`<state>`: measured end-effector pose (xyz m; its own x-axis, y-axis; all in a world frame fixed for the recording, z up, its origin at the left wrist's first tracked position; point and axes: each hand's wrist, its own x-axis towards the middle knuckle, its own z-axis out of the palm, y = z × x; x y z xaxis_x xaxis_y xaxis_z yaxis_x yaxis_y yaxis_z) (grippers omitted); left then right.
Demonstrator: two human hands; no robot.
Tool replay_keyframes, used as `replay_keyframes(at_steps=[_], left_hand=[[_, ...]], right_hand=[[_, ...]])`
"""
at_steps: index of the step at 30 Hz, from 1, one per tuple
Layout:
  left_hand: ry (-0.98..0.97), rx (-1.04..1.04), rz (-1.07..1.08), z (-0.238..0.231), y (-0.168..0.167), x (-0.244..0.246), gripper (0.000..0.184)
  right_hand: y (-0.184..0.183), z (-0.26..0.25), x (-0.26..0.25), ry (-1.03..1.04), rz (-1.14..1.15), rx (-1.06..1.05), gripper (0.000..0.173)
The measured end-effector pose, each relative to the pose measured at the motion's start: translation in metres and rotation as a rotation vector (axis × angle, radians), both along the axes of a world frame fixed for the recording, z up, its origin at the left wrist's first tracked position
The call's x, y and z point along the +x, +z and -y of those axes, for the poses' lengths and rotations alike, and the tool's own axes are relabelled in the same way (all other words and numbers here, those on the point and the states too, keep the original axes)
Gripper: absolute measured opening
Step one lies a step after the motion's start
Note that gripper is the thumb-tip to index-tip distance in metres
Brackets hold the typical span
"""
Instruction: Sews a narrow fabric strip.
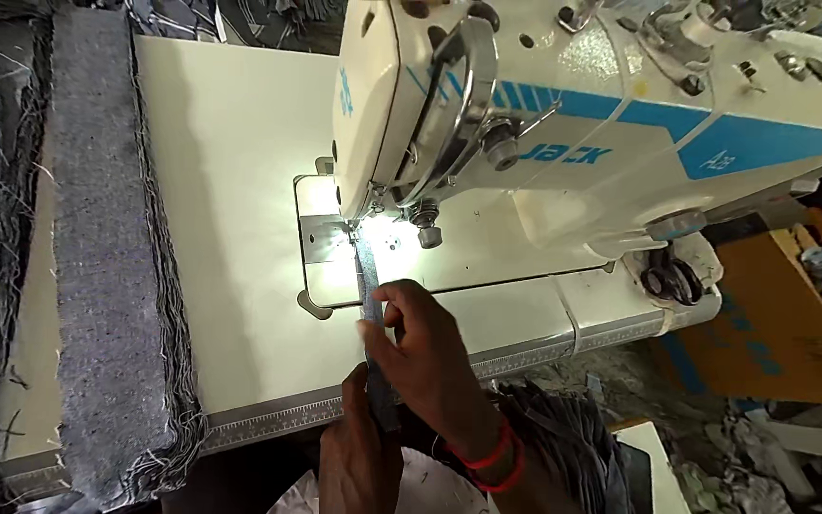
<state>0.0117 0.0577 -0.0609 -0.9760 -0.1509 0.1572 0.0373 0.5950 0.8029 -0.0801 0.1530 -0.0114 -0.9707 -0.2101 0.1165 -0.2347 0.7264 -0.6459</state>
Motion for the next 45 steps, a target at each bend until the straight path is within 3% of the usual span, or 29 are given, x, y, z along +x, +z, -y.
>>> replay_keyframes(at_steps=[2,6,14,26,35,38,41,45], left_hand=[[0.003,-0.125,-0.002,-0.001,0.003,0.000,0.050],[-0.005,-0.283,-0.036,0.003,0.005,-0.001,0.045],[-0.025,-0.395,-0.052,0.002,0.006,-0.003,0.040],[-0.087,-0.389,0.049,0.003,0.030,-0.011,0.036],[-0.052,-0.538,0.052,0.002,0.035,-0.057,0.026],[-0.026,-0.483,-0.014,0.003,0.026,-0.059,0.030],[0.024,-0.239,-0.023,0.008,0.026,-0.054,0.035],[0.068,-0.069,-0.141,0.012,0.019,-0.049,0.018]], right_hand=[[-0.004,0.014,-0.003,-0.064,0.081,0.121,0.049],[-0.014,0.005,0.001,-0.033,-0.012,0.163,0.050],[-0.002,-0.018,-0.010,0.063,0.019,0.073,0.041],[-0.002,-0.008,-0.008,0.078,0.139,0.247,0.049],[-0.001,0.004,-0.054,0.106,0.097,0.333,0.040],[-0.002,-0.001,-0.054,0.057,0.164,0.246,0.046],[-0.002,-0.014,-0.023,0.002,0.163,-0.016,0.044],[-0.014,-0.017,0.024,-0.031,-0.045,-0.253,0.022]])
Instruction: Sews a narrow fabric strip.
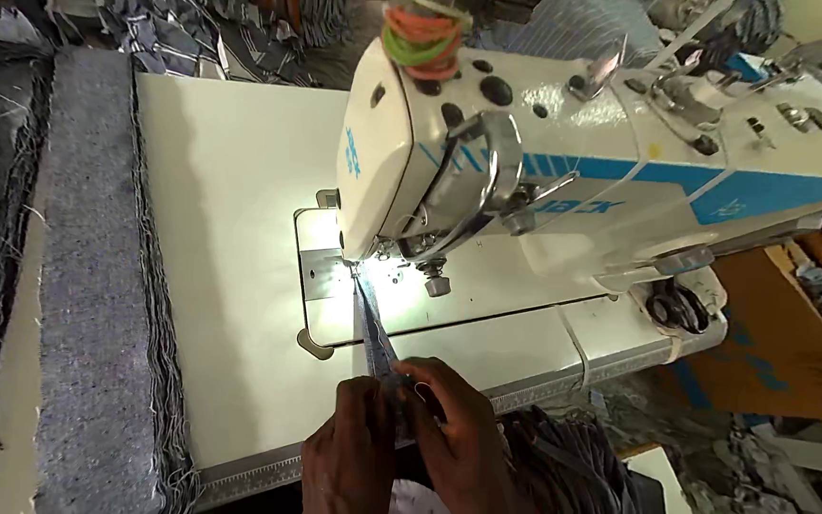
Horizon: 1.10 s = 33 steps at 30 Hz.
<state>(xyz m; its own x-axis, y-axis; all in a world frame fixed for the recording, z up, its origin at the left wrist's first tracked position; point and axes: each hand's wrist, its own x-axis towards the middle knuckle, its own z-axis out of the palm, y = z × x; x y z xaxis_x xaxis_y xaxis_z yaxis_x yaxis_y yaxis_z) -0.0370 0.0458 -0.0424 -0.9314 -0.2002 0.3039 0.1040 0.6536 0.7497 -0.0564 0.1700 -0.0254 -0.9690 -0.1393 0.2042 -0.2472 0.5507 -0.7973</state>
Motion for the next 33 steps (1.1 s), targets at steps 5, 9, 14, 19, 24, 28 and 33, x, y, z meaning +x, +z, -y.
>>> replay_keyframes(at_steps=[5,9,14,19,24,28,33], left_hand=[[-0.118,0.348,0.020,0.008,-0.006,0.004,0.014],[-0.210,0.687,0.121,0.014,-0.001,0.008,0.027],[-0.134,0.835,0.283,0.015,0.009,0.004,0.014],[-0.048,0.950,0.410,0.015,0.018,0.000,0.037],[-0.088,0.892,0.459,0.017,0.018,0.000,0.017],[-0.093,0.927,0.457,0.018,0.018,-0.001,0.010],[-0.133,0.972,0.448,0.018,0.015,0.002,0.010]], right_hand=[[-0.015,-0.003,0.009,-0.041,-0.111,-0.158,0.015],[-0.014,-0.007,0.009,-0.047,-0.123,-0.224,0.018],[-0.010,-0.007,0.010,-0.103,0.028,-0.298,0.022],[0.002,-0.012,0.010,-0.127,0.170,-0.245,0.022],[0.007,-0.015,0.004,0.020,0.108,-0.103,0.017],[0.010,-0.012,0.000,0.148,-0.026,0.084,0.018],[0.003,-0.011,0.004,0.091,-0.071,-0.005,0.013]])
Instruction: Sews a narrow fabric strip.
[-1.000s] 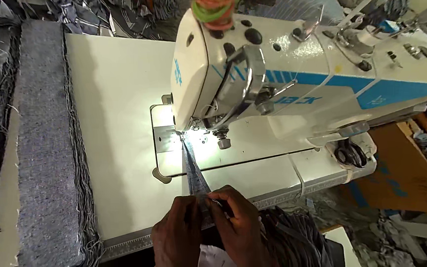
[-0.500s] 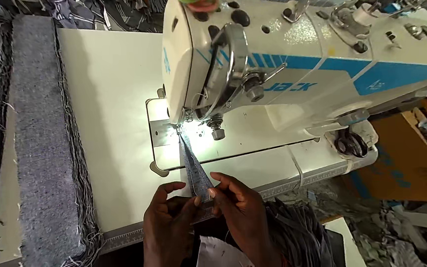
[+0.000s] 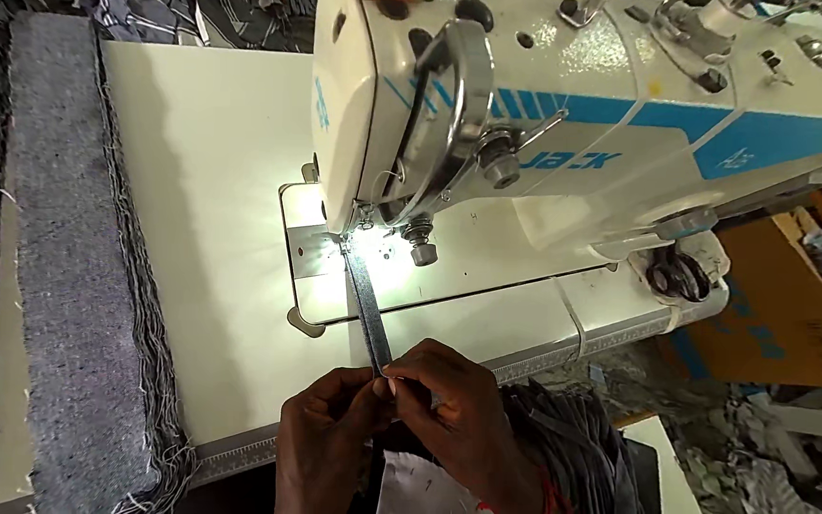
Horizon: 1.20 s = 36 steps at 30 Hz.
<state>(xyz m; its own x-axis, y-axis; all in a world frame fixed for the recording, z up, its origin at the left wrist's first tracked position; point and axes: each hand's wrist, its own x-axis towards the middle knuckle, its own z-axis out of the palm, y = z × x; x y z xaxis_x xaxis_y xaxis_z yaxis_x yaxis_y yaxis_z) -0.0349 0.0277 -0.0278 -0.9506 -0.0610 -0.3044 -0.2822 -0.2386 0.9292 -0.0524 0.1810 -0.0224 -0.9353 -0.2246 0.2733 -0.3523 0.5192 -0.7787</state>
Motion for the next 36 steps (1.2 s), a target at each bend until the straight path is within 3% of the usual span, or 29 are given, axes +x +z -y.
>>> replay_keyframes(at_steps=[12,15,17,19,21,23,26,27,31,36], left_hand=[[0.002,-0.006,-0.033,0.002,-0.006,0.007,0.016],[-0.100,0.079,0.041,0.013,-0.002,0.006,0.022],[-0.269,-0.119,0.015,0.025,0.002,-0.006,0.025],[-0.404,-0.501,-0.037,0.034,0.008,-0.033,0.024],[-0.394,-0.774,-0.021,0.029,0.019,-0.069,0.027],[-0.333,-0.892,0.010,0.018,0.022,-0.094,0.026],[-0.465,-0.909,0.029,0.019,0.023,-0.089,0.020],[-0.496,-0.944,-0.039,0.023,0.018,-0.078,0.019],[-0.271,-1.151,-0.691,0.037,-0.025,-0.054,0.020],[-0.225,-1.142,-0.790,0.041,-0.035,-0.077,0.020]], right_hand=[[-0.006,-0.004,0.002,0.063,-0.079,0.048,0.011],[-0.010,-0.005,0.004,0.097,-0.121,0.130,0.018],[-0.016,-0.004,0.001,0.097,-0.172,0.153,0.018],[-0.022,-0.004,-0.004,0.108,-0.208,0.102,0.015],[-0.027,-0.004,-0.005,0.120,-0.244,0.090,0.012],[-0.029,-0.003,-0.005,0.121,-0.270,0.153,0.012],[-0.029,-0.001,-0.013,0.115,-0.287,0.266,0.014],[-0.029,0.000,-0.016,0.097,-0.289,0.298,0.014],[-0.033,0.005,-0.029,0.026,-0.294,0.388,0.016],[-0.036,0.009,-0.052,0.040,-0.321,0.398,0.015]])
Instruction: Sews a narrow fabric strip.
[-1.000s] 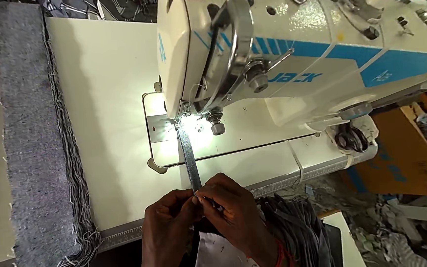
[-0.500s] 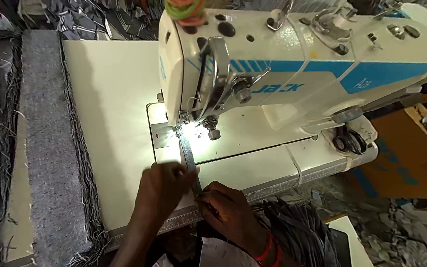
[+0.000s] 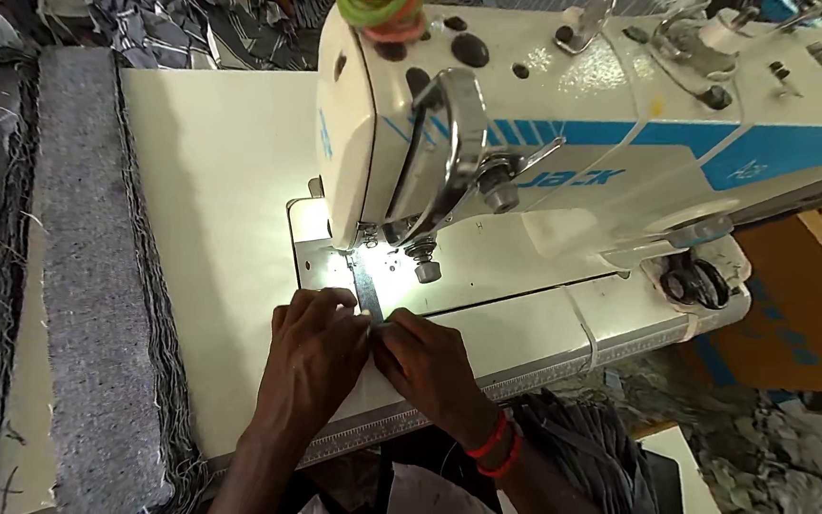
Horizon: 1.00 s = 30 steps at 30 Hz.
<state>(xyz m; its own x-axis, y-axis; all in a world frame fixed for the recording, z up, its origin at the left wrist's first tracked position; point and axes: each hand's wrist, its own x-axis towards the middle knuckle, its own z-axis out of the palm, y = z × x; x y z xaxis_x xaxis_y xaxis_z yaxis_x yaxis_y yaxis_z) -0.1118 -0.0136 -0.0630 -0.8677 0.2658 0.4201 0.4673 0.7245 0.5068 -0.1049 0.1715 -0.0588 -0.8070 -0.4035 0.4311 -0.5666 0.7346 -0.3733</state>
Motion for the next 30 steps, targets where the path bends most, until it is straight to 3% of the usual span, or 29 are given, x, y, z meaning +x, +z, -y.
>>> replay_keyframes(at_steps=[7,11,15,17,20,22,25,28,30], left_hand=[[0.160,0.064,0.066,-0.005,0.005,0.003,0.032],[0.255,0.167,0.070,-0.003,0.008,0.005,0.028],[0.290,0.212,0.103,-0.001,0.008,0.003,0.027],[0.287,0.213,0.096,-0.001,0.009,0.002,0.027],[0.281,0.212,0.103,-0.001,0.009,0.003,0.026],[0.279,0.199,0.113,-0.002,0.008,0.003,0.026],[0.248,0.268,0.045,-0.002,0.008,0.002,0.026],[0.188,0.375,-0.034,0.010,0.023,0.026,0.022],[0.211,0.392,-0.063,0.032,0.038,0.054,0.020]], right_hand=[[0.005,0.008,-0.019,0.000,-0.039,0.122,0.018],[0.009,0.012,-0.037,-0.002,0.026,0.197,0.019],[0.020,0.006,-0.041,-0.069,0.110,0.271,0.035],[0.033,-0.029,-0.035,-0.165,0.059,0.234,0.031],[0.051,-0.128,-0.017,-0.449,-0.098,0.163,0.034],[0.033,-0.187,-0.009,-0.570,-0.144,0.188,0.040],[0.017,-0.210,-0.005,-0.571,-0.067,0.209,0.041],[0.055,-0.177,0.005,-0.532,-0.038,-0.002,0.039],[0.089,-0.125,0.023,-0.276,0.003,-0.390,0.035]])
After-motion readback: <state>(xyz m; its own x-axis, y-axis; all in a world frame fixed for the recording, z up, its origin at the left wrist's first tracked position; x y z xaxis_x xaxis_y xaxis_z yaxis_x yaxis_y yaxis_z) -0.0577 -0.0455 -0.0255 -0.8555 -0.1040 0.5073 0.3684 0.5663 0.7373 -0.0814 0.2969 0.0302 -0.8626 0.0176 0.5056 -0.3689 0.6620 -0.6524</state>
